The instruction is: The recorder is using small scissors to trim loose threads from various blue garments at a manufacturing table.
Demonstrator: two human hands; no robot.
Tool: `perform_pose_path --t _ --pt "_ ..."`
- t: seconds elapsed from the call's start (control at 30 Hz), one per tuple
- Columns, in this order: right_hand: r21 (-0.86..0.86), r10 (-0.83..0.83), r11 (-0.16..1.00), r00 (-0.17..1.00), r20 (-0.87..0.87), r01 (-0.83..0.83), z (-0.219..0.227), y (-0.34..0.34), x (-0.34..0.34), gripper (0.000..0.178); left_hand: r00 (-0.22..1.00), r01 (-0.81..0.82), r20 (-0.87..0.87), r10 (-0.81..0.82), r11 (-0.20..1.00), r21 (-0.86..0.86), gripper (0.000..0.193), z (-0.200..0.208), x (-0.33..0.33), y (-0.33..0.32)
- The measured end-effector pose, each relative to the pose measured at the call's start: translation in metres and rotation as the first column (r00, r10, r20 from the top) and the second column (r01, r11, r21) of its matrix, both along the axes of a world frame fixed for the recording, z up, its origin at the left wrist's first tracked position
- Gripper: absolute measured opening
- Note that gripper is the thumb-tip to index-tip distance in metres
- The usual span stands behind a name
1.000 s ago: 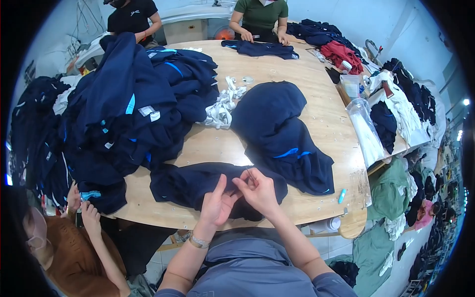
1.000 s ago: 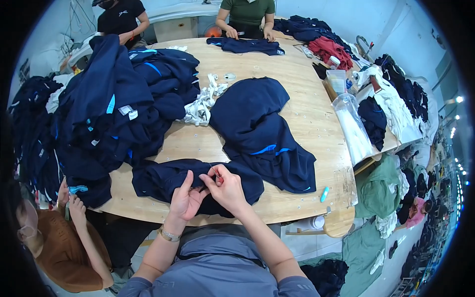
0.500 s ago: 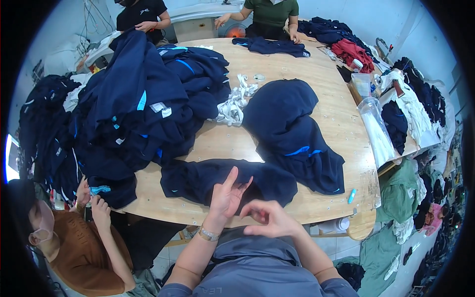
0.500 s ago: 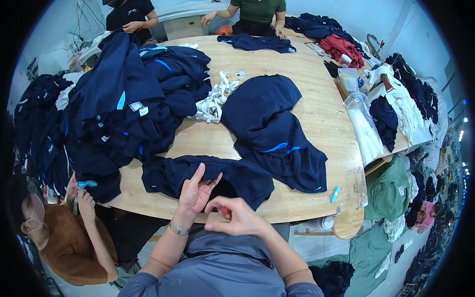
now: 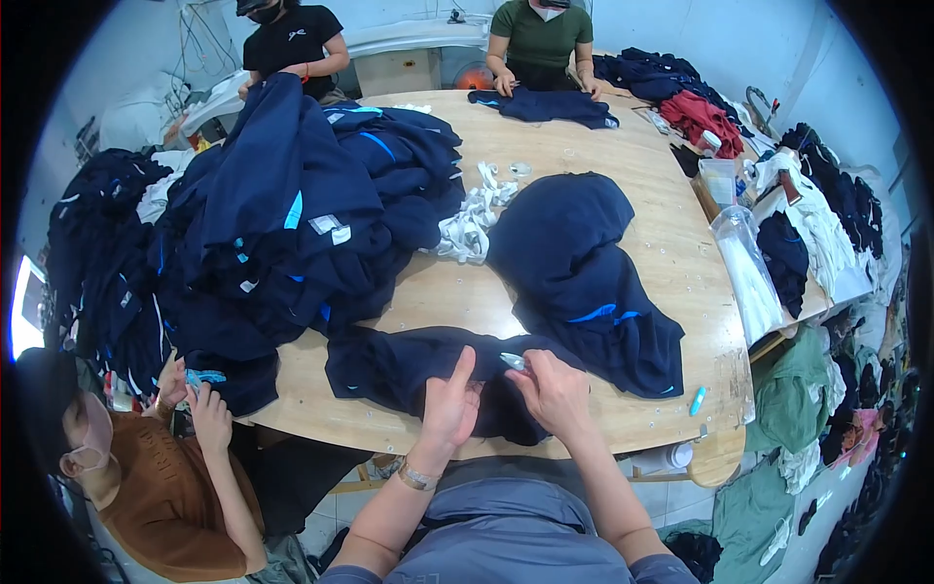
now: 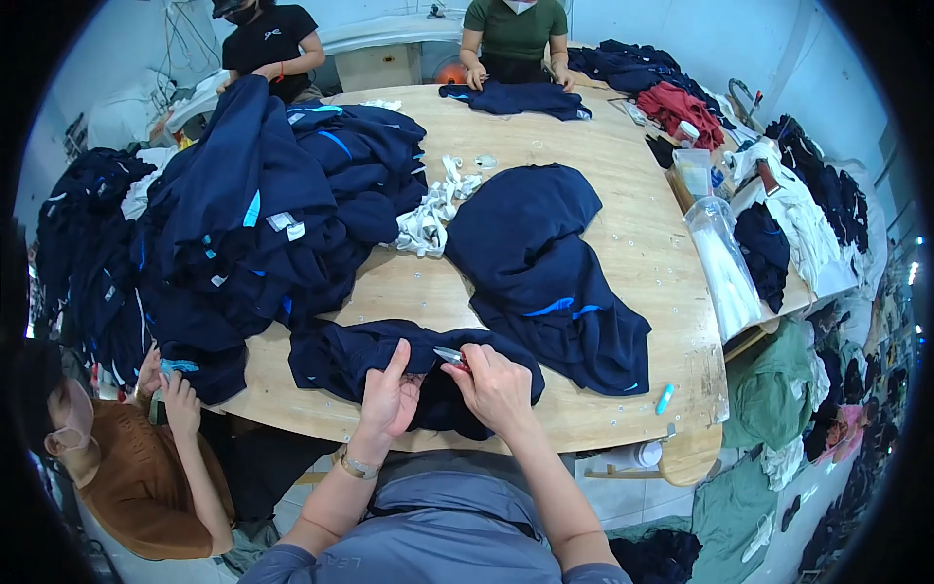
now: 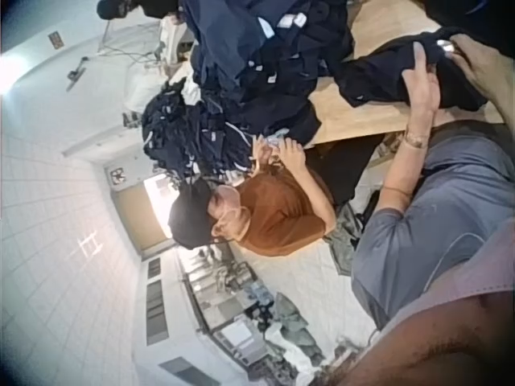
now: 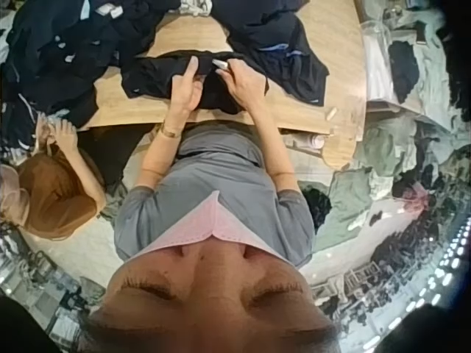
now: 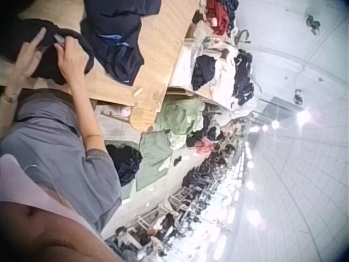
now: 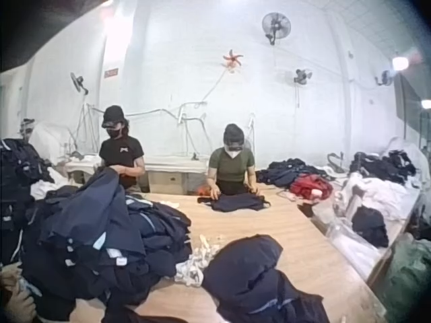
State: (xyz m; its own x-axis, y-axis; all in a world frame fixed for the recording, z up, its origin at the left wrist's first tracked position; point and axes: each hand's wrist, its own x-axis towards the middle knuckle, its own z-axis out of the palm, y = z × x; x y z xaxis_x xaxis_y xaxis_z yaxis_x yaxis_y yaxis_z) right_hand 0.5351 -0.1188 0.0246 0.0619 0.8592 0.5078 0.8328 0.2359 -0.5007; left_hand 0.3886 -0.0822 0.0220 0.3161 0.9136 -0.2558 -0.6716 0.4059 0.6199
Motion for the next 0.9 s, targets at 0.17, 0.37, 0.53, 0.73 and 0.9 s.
perform_pose_path --t 0.17,0.37,0.53,0.73,0.9 --pt "-0.054 0.01 0.999 0.996 0.085 -0.005 0.0057 0.0014 -0.0025 0.023 0.999 -0.049 -0.021 0.049 0.999 -0.017 0.016 -0.0034 -0.0003 -0.002" --pt "-0.068 0.027 0.997 0.993 0.118 -0.019 0.0083 0.0037 -0.0028 0.024 0.997 -0.074 -0.036 0.074 0.997 -0.006 0.016 -0.0021 -0.0009 -0.0019" --pt "-0.004 0.018 1.0 0.989 0.146 -0.018 0.0046 0.0048 -0.0025 0.025 0.997 -0.075 -0.034 0.075 0.997 0.002 0.017 0.0015 -0.002 -0.0021" --pt "-0.002 0.028 1.0 0.989 0.143 -0.028 0.0062 0.0061 -0.0037 0.025 0.993 -0.109 -0.056 0.109 0.994 -0.006 0.012 0.0004 0.0006 -0.0045" --pt "0.005 0.042 0.999 0.984 0.172 -0.043 0.002 0.0067 -0.0018 0.025 0.983 -0.16 -0.096 0.158 0.987 -0.008 0.003 -0.0029 0.0007 -0.0041"
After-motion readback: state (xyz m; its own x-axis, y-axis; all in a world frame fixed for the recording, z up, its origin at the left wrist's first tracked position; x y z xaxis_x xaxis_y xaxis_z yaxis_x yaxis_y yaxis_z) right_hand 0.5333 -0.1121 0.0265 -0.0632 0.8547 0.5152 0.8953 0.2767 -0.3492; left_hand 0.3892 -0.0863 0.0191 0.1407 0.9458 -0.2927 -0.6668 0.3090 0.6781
